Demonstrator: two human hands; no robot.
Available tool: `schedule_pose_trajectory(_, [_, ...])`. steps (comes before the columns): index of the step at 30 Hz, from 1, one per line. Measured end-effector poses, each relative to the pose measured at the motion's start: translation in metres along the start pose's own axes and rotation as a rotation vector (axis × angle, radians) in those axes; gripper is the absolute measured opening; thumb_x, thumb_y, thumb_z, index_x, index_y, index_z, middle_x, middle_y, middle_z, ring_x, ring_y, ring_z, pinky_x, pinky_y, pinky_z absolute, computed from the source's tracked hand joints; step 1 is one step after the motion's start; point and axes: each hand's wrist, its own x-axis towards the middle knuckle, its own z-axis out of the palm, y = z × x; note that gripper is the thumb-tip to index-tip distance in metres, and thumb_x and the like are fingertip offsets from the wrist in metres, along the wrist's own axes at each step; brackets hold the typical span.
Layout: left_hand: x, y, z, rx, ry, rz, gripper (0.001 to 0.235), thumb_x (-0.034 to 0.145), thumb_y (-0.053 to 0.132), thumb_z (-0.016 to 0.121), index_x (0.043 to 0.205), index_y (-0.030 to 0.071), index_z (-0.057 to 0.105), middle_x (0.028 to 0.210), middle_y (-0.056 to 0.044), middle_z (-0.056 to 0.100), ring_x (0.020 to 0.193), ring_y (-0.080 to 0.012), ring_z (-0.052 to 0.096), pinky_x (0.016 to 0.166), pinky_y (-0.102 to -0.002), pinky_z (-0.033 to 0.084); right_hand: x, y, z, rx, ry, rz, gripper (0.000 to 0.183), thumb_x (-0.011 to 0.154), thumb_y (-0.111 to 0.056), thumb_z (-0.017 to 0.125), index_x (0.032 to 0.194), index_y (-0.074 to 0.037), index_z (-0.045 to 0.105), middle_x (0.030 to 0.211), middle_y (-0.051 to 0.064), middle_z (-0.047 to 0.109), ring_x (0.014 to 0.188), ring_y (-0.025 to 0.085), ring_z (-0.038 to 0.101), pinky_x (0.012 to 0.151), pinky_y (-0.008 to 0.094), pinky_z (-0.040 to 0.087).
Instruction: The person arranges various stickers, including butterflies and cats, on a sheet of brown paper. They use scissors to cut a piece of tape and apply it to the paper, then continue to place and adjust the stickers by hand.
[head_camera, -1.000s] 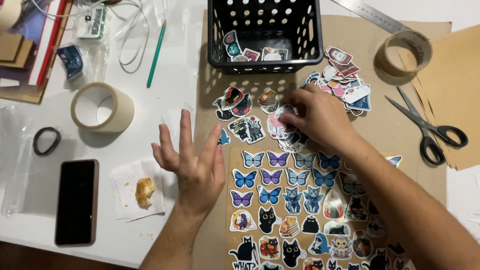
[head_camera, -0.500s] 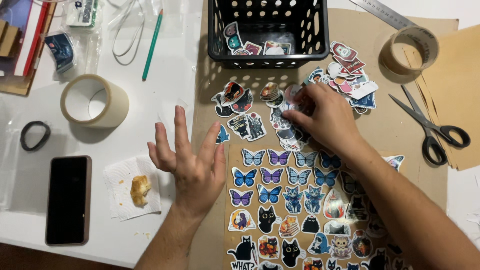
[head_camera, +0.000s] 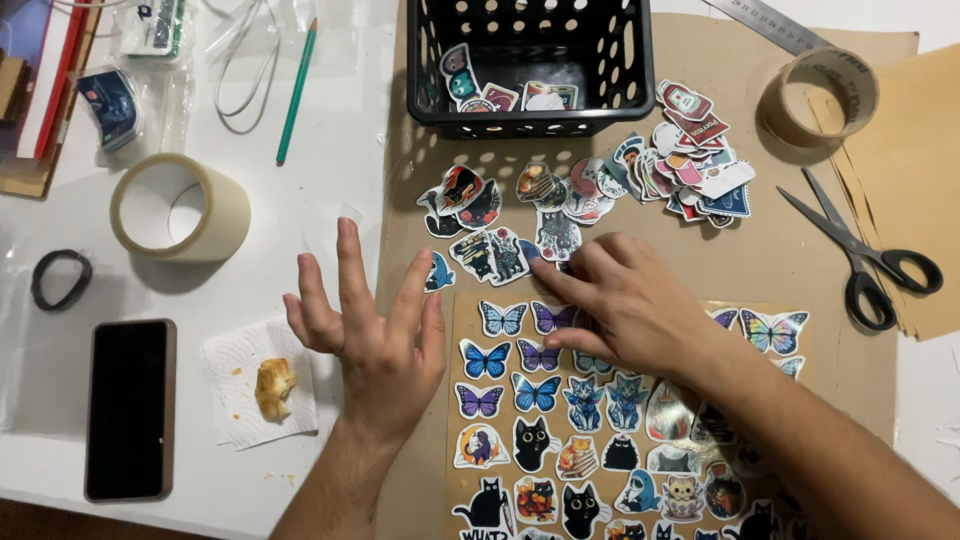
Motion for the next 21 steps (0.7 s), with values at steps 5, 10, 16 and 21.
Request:
schedule_pose_trajectory(5, [0.001, -0.001, -0.002, 0.011, 0.004, -0.042, 0.026, 0.102, 0.028, 0.073, 0.128, 0.028, 0.079, 0.16, -0.023, 0.033, 0.149, -0.0412, 0.011, 0.121, -0.054, -0.002, -0.015, 0.024, -0.011, 0.0, 0.278, -0.048, 0.066, 0.091, -0.068, 0.043, 0.133, -0.024, 0.067, 0.088, 0.004, 0.056, 0.094, 0.027, 0.051, 0.082, 0.043, 0.043])
schedule_pose_trajectory(10, [0.0, 0.0, -0.004, -0.003, 0.004, -0.034, 0.027, 0.102, 0.03, 0.071, 0.128, 0.029, 0.079, 0.16, -0.024, 0.035, 0.149, -0.0395, 0.008, 0.12, -0.053, -0.004, -0.022, 0.027, -0.004, 0.013, 0.149, -0.127, 0.07, 0.089, -0.072, 0.039, 0.127, -0.021, 0.069, 0.092, 0.005, 0.058, 0.095, 0.026, 0.051, 0.081, 0.045, 0.043])
schedule_pose_trajectory(16, [0.001, -0.001, -0.008, 0.01, 0.004, -0.027, 0.026, 0.102, 0.029, 0.074, 0.127, 0.027, 0.079, 0.16, -0.025, 0.034, 0.148, -0.0408, 0.01, 0.12, -0.055, -0.002, -0.014, 0.028, -0.004, 0.053, 0.076, -0.085, 0.083, 0.089, -0.075, 0.027, 0.147, -0.021, 0.053, 0.096, 0.007, 0.055, 0.102, 0.029, 0.049, 0.091, 0.048, 0.042])
schedule_pose_trajectory(21, [0.001, -0.001, -0.009, 0.012, 0.012, -0.027, 0.026, 0.102, 0.031, 0.075, 0.128, 0.027, 0.079, 0.159, -0.026, 0.035, 0.148, -0.0408, 0.01, 0.12, -0.054, -0.003, -0.033, 0.043, -0.005, -0.032, 0.088, -0.093, 0.07, 0.09, -0.072, 0.035, 0.13, -0.024, 0.068, 0.099, 0.002, 0.064, 0.105, 0.03, 0.052, 0.089, 0.049, 0.043])
